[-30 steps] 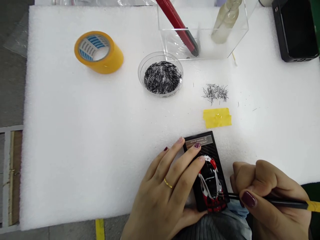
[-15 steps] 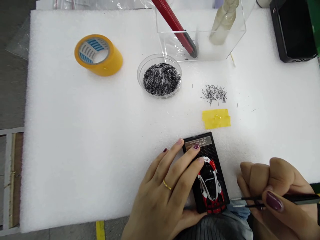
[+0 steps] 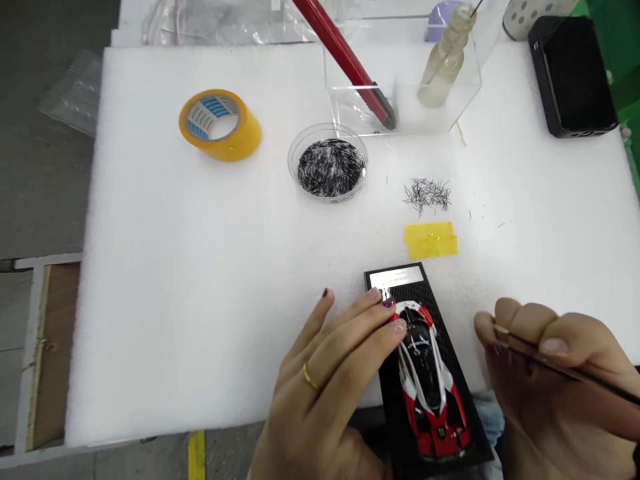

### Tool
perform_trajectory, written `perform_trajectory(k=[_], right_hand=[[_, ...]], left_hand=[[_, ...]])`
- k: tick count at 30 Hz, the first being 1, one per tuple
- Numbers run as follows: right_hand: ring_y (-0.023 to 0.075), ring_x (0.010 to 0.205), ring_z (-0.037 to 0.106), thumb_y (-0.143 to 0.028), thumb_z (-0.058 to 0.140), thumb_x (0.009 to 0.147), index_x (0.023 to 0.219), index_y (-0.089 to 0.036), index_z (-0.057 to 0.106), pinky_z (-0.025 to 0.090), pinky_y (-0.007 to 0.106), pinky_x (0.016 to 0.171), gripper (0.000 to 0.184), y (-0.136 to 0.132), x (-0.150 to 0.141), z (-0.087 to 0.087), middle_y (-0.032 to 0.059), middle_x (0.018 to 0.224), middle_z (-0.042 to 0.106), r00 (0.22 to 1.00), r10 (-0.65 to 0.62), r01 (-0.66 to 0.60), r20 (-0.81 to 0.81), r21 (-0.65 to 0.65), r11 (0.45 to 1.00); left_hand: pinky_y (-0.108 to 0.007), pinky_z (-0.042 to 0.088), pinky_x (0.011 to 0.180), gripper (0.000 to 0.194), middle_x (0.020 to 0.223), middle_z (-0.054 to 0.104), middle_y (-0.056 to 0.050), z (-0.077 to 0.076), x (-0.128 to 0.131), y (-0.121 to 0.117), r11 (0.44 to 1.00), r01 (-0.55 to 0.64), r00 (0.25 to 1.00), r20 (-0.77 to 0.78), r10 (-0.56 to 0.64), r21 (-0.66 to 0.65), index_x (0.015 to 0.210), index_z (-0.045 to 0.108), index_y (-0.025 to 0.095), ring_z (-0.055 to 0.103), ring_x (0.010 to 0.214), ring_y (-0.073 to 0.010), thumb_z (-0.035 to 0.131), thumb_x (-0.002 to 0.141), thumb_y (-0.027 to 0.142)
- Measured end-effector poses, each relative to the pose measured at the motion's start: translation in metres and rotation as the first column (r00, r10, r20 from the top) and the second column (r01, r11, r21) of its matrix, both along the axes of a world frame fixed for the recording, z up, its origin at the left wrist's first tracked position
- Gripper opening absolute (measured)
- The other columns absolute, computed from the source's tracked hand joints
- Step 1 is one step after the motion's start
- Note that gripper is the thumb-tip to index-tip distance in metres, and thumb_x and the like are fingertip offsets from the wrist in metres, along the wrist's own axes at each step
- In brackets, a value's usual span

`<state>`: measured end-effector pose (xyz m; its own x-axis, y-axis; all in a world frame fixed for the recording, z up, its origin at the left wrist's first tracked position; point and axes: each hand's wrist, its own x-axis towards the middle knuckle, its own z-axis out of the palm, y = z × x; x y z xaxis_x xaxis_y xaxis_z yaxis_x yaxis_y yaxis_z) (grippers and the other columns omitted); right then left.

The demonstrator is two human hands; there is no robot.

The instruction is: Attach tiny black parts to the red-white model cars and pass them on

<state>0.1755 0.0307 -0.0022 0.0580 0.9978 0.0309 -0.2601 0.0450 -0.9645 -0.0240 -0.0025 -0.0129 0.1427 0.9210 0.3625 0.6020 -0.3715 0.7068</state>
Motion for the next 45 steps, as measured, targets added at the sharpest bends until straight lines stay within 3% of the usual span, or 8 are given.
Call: perform_trajectory(k=[3,6,9,12,25,30,37,45], right_hand=[[0.0158,0.060,0.048,-0.038,0.078,0.091,0.088,-0.024,0.077,0.049,0.036,0.061,0.014,0.009,-0.004,0.002,0.0003,0.066,0.059,0.997,-0.036,0.025,0.071,0.145,0.989],[0.0142,0.054,0.046,-0.037,0.072,0.096,0.085,-0.023,0.074,0.042,0.031,0.048,0.017,0.019,-0.016,0.009,-0.0010,0.060,0.053,0.998,-0.041,0.045,-0.047,0.099,0.994],[0.0121,0.051,0.046,-0.025,0.070,0.097,0.094,-0.024,0.071,0.033,0.025,0.039,0.004,0.027,-0.029,0.013,-0.0024,0.061,0.054,0.992,-0.011,0.020,-0.123,0.070,0.997],[0.0120,0.056,0.050,-0.022,0.070,0.096,0.092,-0.024,0.070,0.039,0.025,0.044,0.005,0.030,-0.037,0.013,-0.0008,0.069,0.061,0.997,-0.017,0.022,-0.074,0.070,0.997],[0.0149,0.061,0.052,-0.025,0.072,0.095,0.089,-0.025,0.069,0.043,0.032,0.054,0.007,0.030,-0.037,0.012,0.0009,0.076,0.063,0.999,0.022,-0.021,-0.039,0.016,1.000],[0.0146,0.061,0.050,-0.023,0.070,0.096,0.091,-0.024,0.070,0.043,0.031,0.053,0.006,0.030,-0.040,0.011,0.0007,0.075,0.061,0.997,0.012,-0.009,-0.082,0.028,1.000],[0.0146,0.056,0.045,-0.022,0.069,0.095,0.086,-0.026,0.070,0.040,0.032,0.050,0.011,0.033,-0.039,0.013,0.0003,0.069,0.058,0.993,0.025,-0.026,-0.114,-0.004,1.000],[0.0129,0.057,0.046,-0.018,0.070,0.094,0.088,-0.022,0.070,0.038,0.029,0.050,0.007,0.030,-0.042,0.012,-0.0015,0.065,0.056,0.992,-0.005,0.018,-0.129,0.100,0.995]], left_hand=[[-0.045,0.042,0.124,0.073,0.139,0.067,-0.009,-0.002,0.005,0.001,0.999,-0.048,0.988,0.145,0.045,0.018,0.136,0.063,0.015,0.066,0.128,-0.0278,0.064,0.090,0.071],[-0.036,0.047,0.118,0.067,0.139,0.068,-0.006,-0.004,0.008,0.006,0.998,-0.056,0.968,0.246,0.052,0.007,0.137,0.063,0.019,0.065,0.129,-0.0250,0.061,0.093,0.070],[-0.034,0.052,0.111,0.066,0.135,0.070,-0.006,-0.005,0.012,0.010,0.994,-0.107,0.941,0.322,0.103,-0.005,0.134,0.066,0.022,0.066,0.125,-0.0244,0.059,0.092,0.073],[-0.034,0.053,0.110,0.072,0.132,0.071,-0.006,-0.005,0.016,0.013,0.993,-0.117,0.928,0.357,0.107,0.008,0.131,0.068,0.022,0.068,0.122,-0.0248,0.059,0.089,0.079],[-0.035,0.053,0.109,0.074,0.131,0.070,-0.007,-0.008,0.015,0.013,0.996,-0.084,0.919,0.389,0.070,0.017,0.133,0.068,0.022,0.067,0.121,-0.0257,0.056,0.089,0.080],[-0.039,0.052,0.111,0.068,0.132,0.070,-0.007,-0.002,0.018,0.012,0.987,-0.135,0.922,0.354,0.156,-0.084,0.131,0.067,0.025,0.066,0.124,-0.0258,0.048,0.094,0.079],[-0.039,0.056,0.108,0.073,0.128,0.072,-0.008,-0.007,0.014,0.015,0.994,-0.110,0.921,0.376,0.102,0.000,0.130,0.069,0.023,0.069,0.120,-0.0277,0.059,0.087,0.081],[-0.041,0.058,0.105,0.079,0.125,0.073,-0.009,-0.006,0.017,0.016,0.993,-0.120,0.925,0.364,0.106,0.016,0.128,0.069,0.022,0.071,0.117,-0.0287,0.059,0.082,0.086]])
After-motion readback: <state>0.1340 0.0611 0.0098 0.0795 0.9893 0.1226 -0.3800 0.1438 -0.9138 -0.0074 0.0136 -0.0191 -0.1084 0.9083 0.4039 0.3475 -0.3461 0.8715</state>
